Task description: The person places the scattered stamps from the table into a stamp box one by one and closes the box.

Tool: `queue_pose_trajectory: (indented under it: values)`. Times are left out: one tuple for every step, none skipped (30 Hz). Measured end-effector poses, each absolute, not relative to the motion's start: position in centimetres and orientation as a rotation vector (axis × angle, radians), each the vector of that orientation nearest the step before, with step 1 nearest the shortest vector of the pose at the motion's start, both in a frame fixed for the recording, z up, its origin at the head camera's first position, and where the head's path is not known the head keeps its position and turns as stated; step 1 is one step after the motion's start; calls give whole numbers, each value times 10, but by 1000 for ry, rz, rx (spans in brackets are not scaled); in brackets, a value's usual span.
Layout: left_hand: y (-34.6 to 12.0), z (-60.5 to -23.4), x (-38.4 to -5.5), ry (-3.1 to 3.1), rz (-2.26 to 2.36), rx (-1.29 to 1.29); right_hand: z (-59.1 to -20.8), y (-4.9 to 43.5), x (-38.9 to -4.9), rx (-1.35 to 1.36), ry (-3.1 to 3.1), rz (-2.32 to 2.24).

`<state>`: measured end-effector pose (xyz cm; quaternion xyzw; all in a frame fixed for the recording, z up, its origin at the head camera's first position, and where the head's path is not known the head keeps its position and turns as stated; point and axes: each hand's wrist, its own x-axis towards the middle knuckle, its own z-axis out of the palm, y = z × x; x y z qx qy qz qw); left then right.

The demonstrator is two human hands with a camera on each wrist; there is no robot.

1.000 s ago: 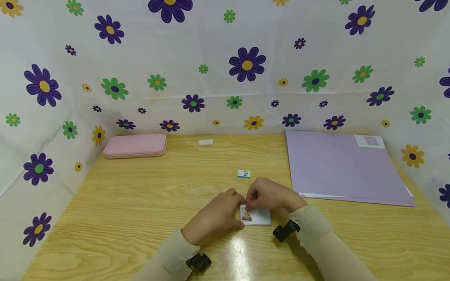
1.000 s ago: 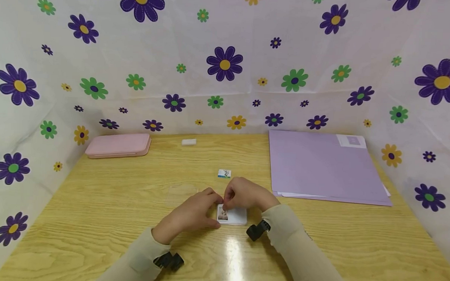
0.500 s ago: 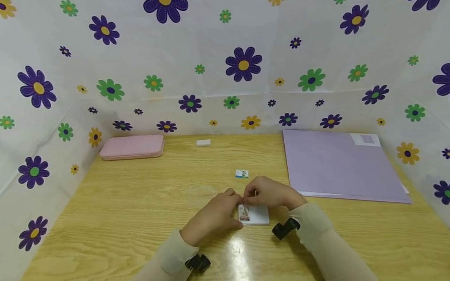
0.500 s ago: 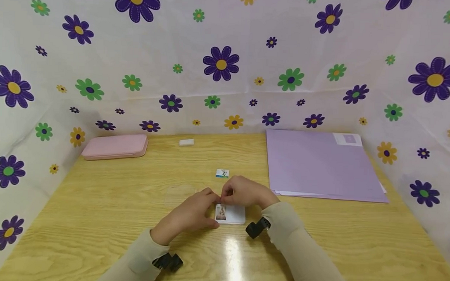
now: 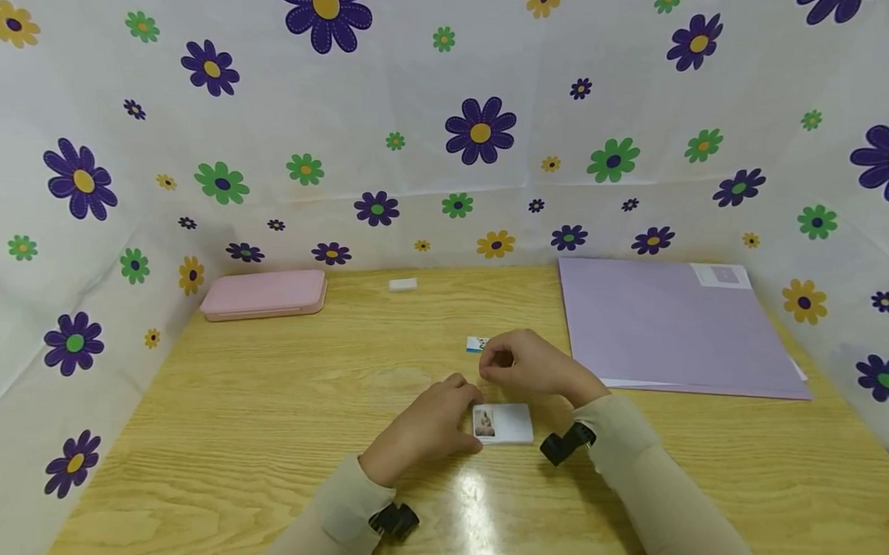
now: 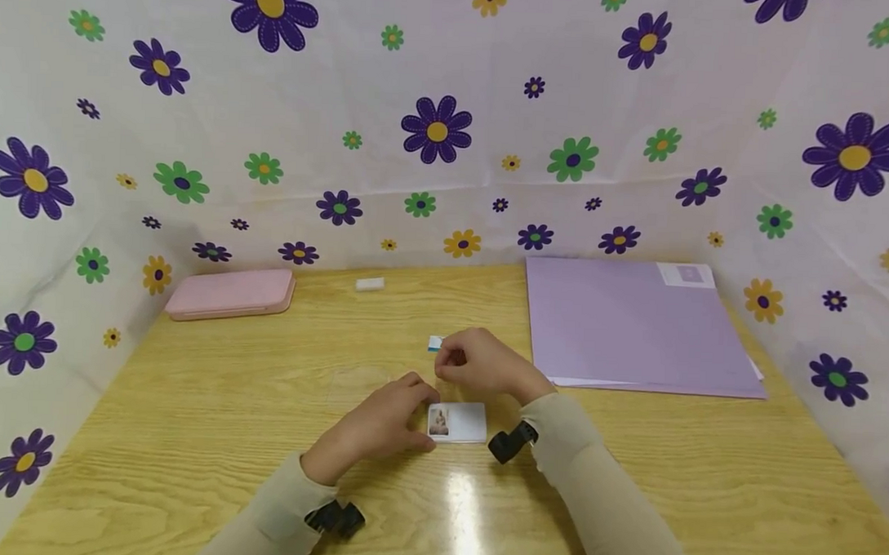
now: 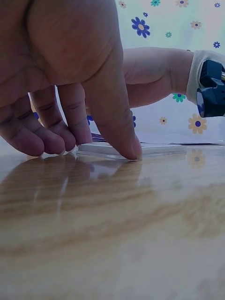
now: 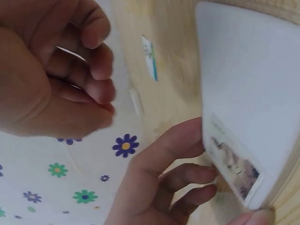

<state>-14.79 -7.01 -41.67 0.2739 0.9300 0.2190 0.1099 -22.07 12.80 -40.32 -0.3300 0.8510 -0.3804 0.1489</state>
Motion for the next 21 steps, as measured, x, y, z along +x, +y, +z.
queue_pose_trajectory:
  values:
    - [-70,-417,-148,2734,645,809,-403,127,-222,-933,2468,-1118]
    - [-71,-417,-148,2734,645,812,-404,126,-223,-912,2486,-1141]
    - [-71,-417,-148,2736,642,815,-404,125,-224,-901,2507,-1157]
    - [-71,-417,-148,2735,641,815,-405,124,-225,-875,2530,-1169]
    - [-71,-417,-148,2736,639,814,-405,123,-226,-858,2553,-1174]
    - [-71,-417,-148,2736,638,811,-407,122,-228,-836,2575,-1175]
    - [-71,-417,-148,2736,636,807,-408,121,-229,-820,2592,-1176]
    - [-71,-416,-148,2736,633,801,-409,120,-230,-801,2606,-1178]
    - [-72,-416,-148,2736,632,798,-409,119,-231,-787,2623,-1175]
    - [-72,-416,-148,2737,630,793,-410,118,-232,-768,2636,-1176]
    - [-72,-416,-148,2738,627,790,-411,117,-233,-756,2647,-1176]
    - [-72,-415,-148,2739,625,788,-412,116,-234,-742,2658,-1175]
    - [-72,-415,-148,2740,622,787,-411,115,-234,-730,2667,-1175]
    - [-72,-415,-148,2741,621,786,-412,114,-235,-715,2675,-1173]
    - [-72,-416,-148,2743,619,787,-412,114,-236,-699,2682,-1172]
    - [-72,-416,-148,2744,615,786,-413,114,-237,-683,2687,-1169]
    - [-72,-416,-148,2745,611,787,-413,114,-238,-664,2692,-1163]
    - [-72,-417,-148,2745,609,788,-414,114,-239,-651,2696,-1156]
    - [-72,-417,-148,2746,606,791,-415,115,-240,-633,2697,-1152]
    - [-72,-418,-148,2747,603,793,-416,115,-241,-612,2698,-1150]
    - [-72,-418,-149,2747,600,797,-418,116,-242,-589,2701,-1150]
